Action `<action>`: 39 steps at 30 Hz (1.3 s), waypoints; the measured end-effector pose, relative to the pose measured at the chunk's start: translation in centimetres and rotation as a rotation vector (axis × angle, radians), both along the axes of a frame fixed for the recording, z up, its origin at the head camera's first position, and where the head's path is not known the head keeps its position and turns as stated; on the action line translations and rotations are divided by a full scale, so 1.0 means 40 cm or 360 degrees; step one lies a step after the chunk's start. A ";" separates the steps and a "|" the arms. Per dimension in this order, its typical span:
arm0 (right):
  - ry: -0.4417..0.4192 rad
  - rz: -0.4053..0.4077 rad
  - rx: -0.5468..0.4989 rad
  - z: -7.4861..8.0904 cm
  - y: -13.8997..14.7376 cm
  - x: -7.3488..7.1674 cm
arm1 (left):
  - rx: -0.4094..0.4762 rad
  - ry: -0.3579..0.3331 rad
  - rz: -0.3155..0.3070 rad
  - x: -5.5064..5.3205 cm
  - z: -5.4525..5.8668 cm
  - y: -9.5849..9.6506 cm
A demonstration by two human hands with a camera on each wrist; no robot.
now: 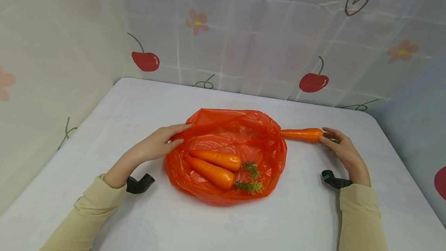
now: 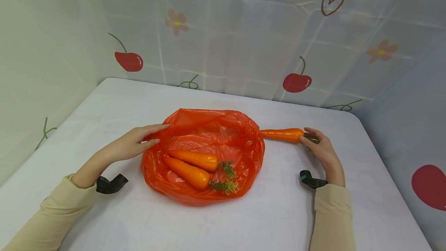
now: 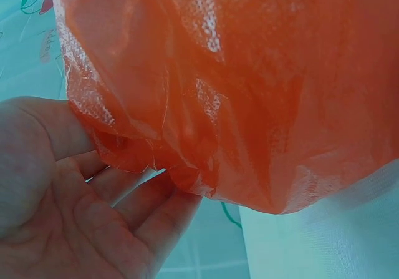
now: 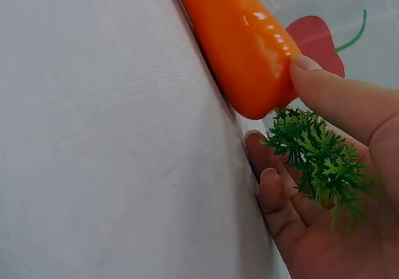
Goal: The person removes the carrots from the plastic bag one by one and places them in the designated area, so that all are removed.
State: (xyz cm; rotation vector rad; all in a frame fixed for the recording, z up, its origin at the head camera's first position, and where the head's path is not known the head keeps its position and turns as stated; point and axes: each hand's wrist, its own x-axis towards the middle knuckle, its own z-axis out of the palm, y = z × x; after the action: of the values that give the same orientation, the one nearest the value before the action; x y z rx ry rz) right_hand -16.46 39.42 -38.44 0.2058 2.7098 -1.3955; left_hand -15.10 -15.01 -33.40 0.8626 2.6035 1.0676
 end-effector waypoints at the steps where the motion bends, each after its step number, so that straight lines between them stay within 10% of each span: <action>1: 0.0022 -0.0014 0.0008 0.001 -0.002 0.001 | 0.0003 -0.0002 -0.0002 0.000 0.000 0.000; 11: 0.0153 -0.0107 0.0024 0.003 0.011 0.001 | -0.0005 -0.0001 0.0007 0.005 0.001 -0.002; 18: 0.0434 -0.0186 0.0174 -0.051 0.091 -0.069 | -0.0002 -0.0010 0.0009 0.005 0.005 -0.001; 23: 0.0610 -0.0148 0.0160 0.103 -0.058 -0.013 | 0.0002 -0.0015 0.0004 0.004 0.007 0.000; 29: 0.0761 0.0200 0.0230 0.236 -0.269 0.066 | 0.0007 -0.0023 0.0004 0.003 0.006 -0.001; 39: 0.0478 0.0972 0.0083 0.173 -0.475 0.087 | 0.0008 -0.0017 -0.0002 0.001 0.002 -0.001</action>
State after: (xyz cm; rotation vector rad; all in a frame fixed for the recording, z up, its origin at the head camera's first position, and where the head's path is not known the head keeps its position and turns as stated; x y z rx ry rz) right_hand -12.99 20.42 -31.51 -0.8186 2.6673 -1.2351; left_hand -15.04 -15.06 -33.31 0.8571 2.5927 1.0756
